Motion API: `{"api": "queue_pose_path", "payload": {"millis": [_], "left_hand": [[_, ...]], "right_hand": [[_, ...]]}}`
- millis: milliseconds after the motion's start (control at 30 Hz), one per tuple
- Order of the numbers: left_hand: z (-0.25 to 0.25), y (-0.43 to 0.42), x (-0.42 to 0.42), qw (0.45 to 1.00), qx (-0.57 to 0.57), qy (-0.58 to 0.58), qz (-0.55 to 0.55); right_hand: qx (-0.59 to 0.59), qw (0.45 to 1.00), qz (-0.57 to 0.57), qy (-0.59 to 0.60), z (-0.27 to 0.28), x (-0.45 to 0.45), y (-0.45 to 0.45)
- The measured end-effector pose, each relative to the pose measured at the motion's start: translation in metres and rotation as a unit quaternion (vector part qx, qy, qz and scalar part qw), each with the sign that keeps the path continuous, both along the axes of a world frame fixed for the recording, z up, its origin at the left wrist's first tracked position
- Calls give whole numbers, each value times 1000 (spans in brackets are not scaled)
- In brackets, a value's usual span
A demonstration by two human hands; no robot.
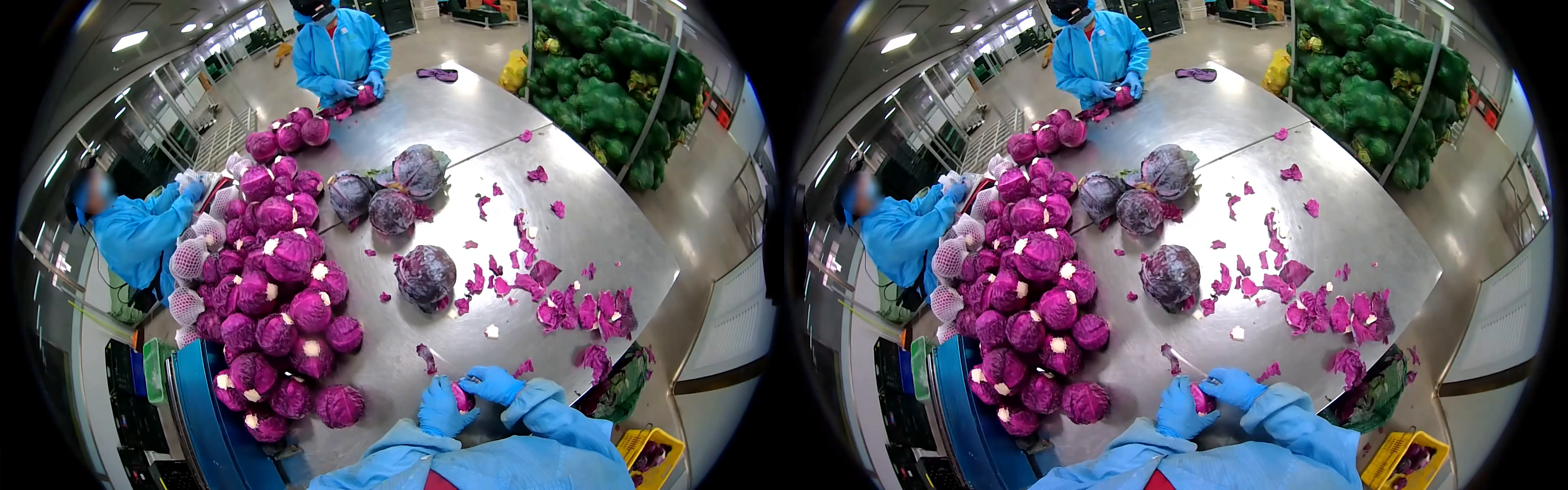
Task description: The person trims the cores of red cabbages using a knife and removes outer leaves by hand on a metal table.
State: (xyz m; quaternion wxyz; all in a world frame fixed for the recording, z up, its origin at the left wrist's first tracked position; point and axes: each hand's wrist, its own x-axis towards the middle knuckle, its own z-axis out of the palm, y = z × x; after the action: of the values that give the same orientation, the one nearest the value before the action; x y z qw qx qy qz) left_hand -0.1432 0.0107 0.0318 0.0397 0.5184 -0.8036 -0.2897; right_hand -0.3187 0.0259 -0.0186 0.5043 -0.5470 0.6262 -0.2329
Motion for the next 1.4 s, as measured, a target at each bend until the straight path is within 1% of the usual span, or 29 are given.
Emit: {"api": "queue_pose_path", "payload": {"millis": [33,67,167,200,267,367,467,500,600,667,767,867,967,1067,1100,1167,1267,1300,1333,1400], "left_hand": [[-2,1,0,1000,-10,1,-3],[-4,2,0,1000,-19,1,-7],[-6,6,0,999,-44,6,-17],[-7,6,0,998,-52,8,-21],[-10,5,-2,998,-55,0,-27],[-9,4,-5,998,-46,-25,-39],[-7,6,-8,996,-50,-62,-49],[-4,6,-9,994,-55,-77,-52],[5,2,-13,991,-9,-106,-78],[2,4,-13,989,-44,-103,-100],[-5,5,-12,982,-84,-100,-136],[-1,5,-11,982,-85,-92,-143],[0,7,-12,983,-66,-101,-141],[-2,12,-16,985,-77,-88,-130],[-3,12,-17,985,-86,-78,-126],[-6,9,-19,989,-58,-77,-112],[7,4,-24,991,1,-88,-104],[12,0,-23,990,21,-94,-107],[12,-2,-21,991,18,-76,-113],[6,-5,-13,992,13,-43,-119]], "right_hand": [[38,997,-32,-53,-10,0,2],[76,989,-64,-106,-9,1,2],[180,954,-90,-222,4,-7,1],[132,977,-70,-152,0,-6,1],[33,999,-31,-8,-7,-3,0],[-76,994,10,80,2,-2,0],[-53,988,27,144,20,-1,-1],[-65,988,8,142,15,1,1],[-100,984,-53,141,-1,5,17],[-124,977,-99,142,-1,9,28],[-97,971,-212,54,0,16,37],[-123,959,-214,141,2,23,45],[-174,945,-225,161,-5,27,51],[-176,938,-258,149,-4,26,54],[-185,931,-286,131,2,26,53],[-202,912,-344,94,16,29,55],[-196,876,-441,-15,36,-6,46],[-166,865,-465,-92,65,-20,39],[-139,848,-483,-169,89,-32,35],[-150,832,-518,-129,61,-66,33]]}}
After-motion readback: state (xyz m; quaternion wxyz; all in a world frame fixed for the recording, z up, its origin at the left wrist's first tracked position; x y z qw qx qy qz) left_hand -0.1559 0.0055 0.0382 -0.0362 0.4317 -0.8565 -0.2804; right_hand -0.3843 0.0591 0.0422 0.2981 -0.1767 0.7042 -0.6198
